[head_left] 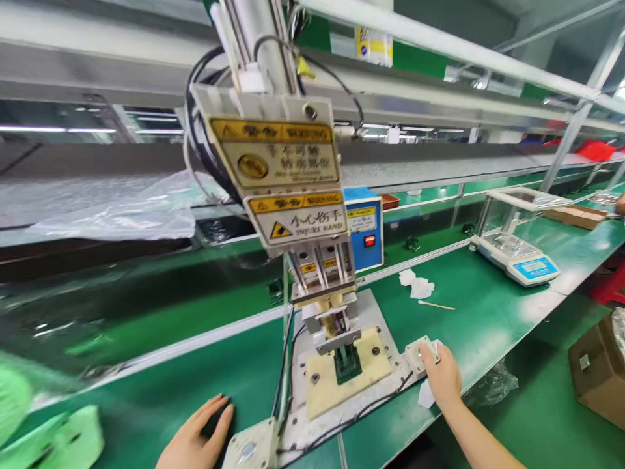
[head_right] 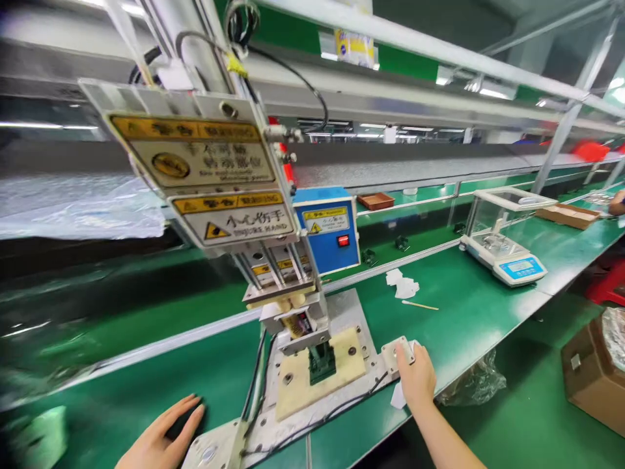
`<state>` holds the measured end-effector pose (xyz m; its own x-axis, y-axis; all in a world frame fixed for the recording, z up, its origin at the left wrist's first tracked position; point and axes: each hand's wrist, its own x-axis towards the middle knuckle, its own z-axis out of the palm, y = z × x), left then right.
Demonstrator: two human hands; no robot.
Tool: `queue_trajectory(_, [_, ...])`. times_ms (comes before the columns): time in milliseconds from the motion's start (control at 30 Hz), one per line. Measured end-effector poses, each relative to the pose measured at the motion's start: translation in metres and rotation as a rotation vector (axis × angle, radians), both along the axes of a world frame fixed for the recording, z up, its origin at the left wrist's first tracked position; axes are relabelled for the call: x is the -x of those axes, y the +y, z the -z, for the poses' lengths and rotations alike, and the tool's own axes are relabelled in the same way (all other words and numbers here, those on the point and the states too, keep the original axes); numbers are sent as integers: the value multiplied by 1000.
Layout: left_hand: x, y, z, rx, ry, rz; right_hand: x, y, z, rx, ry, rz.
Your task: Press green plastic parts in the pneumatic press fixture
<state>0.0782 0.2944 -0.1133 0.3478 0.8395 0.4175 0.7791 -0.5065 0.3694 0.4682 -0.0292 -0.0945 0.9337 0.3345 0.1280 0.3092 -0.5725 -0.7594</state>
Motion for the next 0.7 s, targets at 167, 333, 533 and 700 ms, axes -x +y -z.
queue_trajectory(167, [-17,-35,-23,137,-43,-12,-6,-15,-3,120,47,-11])
queue_trajectory(333, [-23,-46,-17,119,-131,-7,-17,-23,4,228,-2,12])
queue_trajectory(533, [-21,-50,-13,125,-120,-12,-20,-24,10,221,-94,95])
queue_trajectory(700, [-21,-51,-15,131,-135,-10,-20,-24,12,187,-77,91])
